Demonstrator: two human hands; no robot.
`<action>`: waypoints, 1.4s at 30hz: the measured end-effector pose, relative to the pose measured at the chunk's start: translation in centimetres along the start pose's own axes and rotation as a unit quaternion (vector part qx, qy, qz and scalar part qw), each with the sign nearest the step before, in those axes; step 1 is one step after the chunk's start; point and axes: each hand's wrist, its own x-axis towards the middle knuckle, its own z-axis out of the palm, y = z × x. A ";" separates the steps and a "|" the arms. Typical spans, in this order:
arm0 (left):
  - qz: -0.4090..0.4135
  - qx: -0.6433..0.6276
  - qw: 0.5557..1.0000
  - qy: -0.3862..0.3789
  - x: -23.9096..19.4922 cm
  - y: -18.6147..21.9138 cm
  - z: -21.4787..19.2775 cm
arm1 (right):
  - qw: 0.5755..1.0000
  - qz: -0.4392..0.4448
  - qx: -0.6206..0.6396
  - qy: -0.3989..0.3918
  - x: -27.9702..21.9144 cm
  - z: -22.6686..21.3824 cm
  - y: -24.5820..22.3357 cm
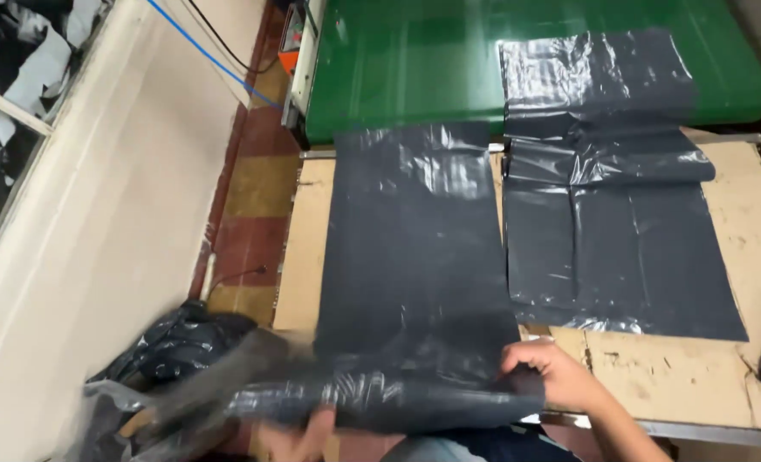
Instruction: Folding large plastic bags into smaller rectangles and placing them in a crate
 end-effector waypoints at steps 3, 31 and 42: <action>0.112 0.070 0.987 -0.087 13.6 0.8 7.6 | 0.991 0.129 -0.001 -0.020 -1.6 -2.1 12.3; -0.170 0.394 0.898 -0.098 4.3 -20.1 12.2 | 0.851 0.439 -0.262 0.117 1.4 2.4 22.4; 0.206 0.342 0.894 -0.202 12.3 -7.4 29.7 | 0.875 0.347 -0.313 0.128 15.2 -6.5 19.7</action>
